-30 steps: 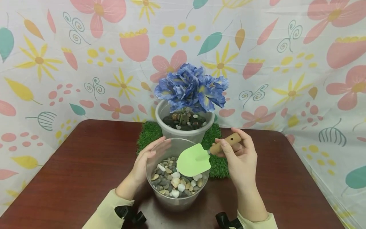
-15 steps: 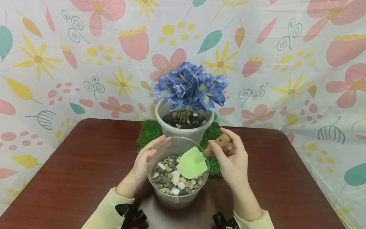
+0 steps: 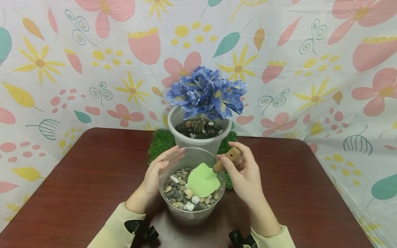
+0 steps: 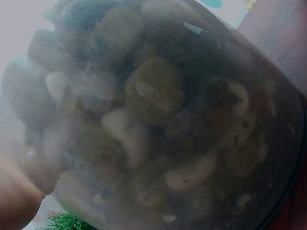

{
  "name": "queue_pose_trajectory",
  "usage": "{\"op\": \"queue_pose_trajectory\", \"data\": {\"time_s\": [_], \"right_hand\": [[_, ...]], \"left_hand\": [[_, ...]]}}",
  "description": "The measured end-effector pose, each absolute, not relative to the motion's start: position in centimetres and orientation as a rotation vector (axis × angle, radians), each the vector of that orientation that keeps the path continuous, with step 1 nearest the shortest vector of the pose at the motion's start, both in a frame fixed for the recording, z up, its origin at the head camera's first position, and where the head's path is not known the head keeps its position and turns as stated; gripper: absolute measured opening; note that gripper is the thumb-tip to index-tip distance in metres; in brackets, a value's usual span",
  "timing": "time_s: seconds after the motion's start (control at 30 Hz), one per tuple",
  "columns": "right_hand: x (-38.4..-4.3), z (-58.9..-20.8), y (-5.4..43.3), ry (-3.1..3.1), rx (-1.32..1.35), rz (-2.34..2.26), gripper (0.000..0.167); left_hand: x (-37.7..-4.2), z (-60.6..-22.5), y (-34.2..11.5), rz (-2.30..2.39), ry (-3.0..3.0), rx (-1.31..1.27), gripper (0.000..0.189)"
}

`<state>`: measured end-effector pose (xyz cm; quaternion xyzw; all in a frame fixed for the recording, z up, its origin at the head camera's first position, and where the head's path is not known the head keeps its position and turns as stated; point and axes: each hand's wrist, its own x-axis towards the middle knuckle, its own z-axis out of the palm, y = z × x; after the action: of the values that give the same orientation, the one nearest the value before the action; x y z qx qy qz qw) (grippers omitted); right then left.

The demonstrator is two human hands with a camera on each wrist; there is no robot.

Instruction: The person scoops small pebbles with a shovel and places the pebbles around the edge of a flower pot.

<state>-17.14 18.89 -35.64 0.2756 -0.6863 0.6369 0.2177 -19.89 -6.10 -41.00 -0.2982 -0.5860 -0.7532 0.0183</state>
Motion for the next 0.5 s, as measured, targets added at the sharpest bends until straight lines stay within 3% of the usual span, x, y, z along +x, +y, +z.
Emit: {"op": "queue_pose_trajectory", "data": {"time_s": [0.5], "right_hand": [[-16.6, -35.8, 18.1, -1.824, 0.767, 1.925, 0.034]], "left_hand": [[-19.9, -41.1, -6.3, -2.294, -1.859, -0.932, 0.055]]}}
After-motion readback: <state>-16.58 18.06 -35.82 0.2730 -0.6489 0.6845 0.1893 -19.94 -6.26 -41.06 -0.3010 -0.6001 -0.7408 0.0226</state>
